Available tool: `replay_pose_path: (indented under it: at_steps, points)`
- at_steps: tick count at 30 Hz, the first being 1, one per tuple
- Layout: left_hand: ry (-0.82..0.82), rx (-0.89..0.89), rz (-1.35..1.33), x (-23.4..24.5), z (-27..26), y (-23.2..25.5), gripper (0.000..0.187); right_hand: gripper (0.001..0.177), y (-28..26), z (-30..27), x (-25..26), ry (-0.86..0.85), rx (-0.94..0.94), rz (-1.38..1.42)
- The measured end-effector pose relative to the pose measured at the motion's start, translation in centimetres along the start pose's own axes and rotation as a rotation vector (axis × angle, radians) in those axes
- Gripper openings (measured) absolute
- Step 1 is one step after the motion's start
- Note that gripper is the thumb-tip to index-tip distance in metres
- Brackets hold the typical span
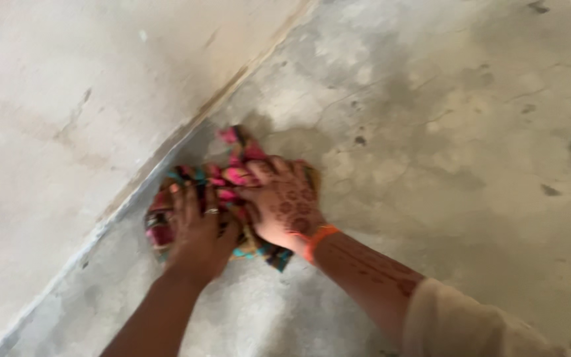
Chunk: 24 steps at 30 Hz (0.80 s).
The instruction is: The person scrubs a concrete floor with a colorful cloth using both hands. They move the cloth back and forth along the base of a wall, focusing on the corner and the junction between the floor and the wall.
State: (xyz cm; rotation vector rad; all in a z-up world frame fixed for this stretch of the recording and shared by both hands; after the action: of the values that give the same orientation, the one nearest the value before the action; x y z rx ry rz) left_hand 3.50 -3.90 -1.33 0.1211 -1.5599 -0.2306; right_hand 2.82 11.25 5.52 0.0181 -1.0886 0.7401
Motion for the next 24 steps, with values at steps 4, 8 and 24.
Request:
replay_pose_path:
  at_steps: [4, 8, 24]
  points:
    - [-0.026, -0.075, 0.008, -1.7, 1.9, 8.0, 0.091, 0.032, 5.7, -3.2, 4.5, 0.136, -0.084, -0.108]
    - [0.003, -0.12, 0.006, -1.1, 2.3, 15.4, 0.094, 0.032, 10.2, -5.0, 8.1, 0.149, -0.147, -0.129]
    - [-0.374, -0.353, -0.064, -5.0, 0.1, 38.8, 0.101, 0.03, 23.1, -20.3, 21.9, 0.187, -0.458, -0.383]
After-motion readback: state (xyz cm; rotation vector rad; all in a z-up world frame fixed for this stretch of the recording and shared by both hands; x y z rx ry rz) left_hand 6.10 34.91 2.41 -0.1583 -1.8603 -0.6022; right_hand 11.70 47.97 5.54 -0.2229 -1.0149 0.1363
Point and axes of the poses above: each hand's wrist, its own z-axis towards the middle knuckle, its own x-axis out of the back of the hand, y = z × x, the point moved 9 cm from there along z, towards the middle knuckle, and after that the axes turned 4 degrees about y, right-handed, at the moved point
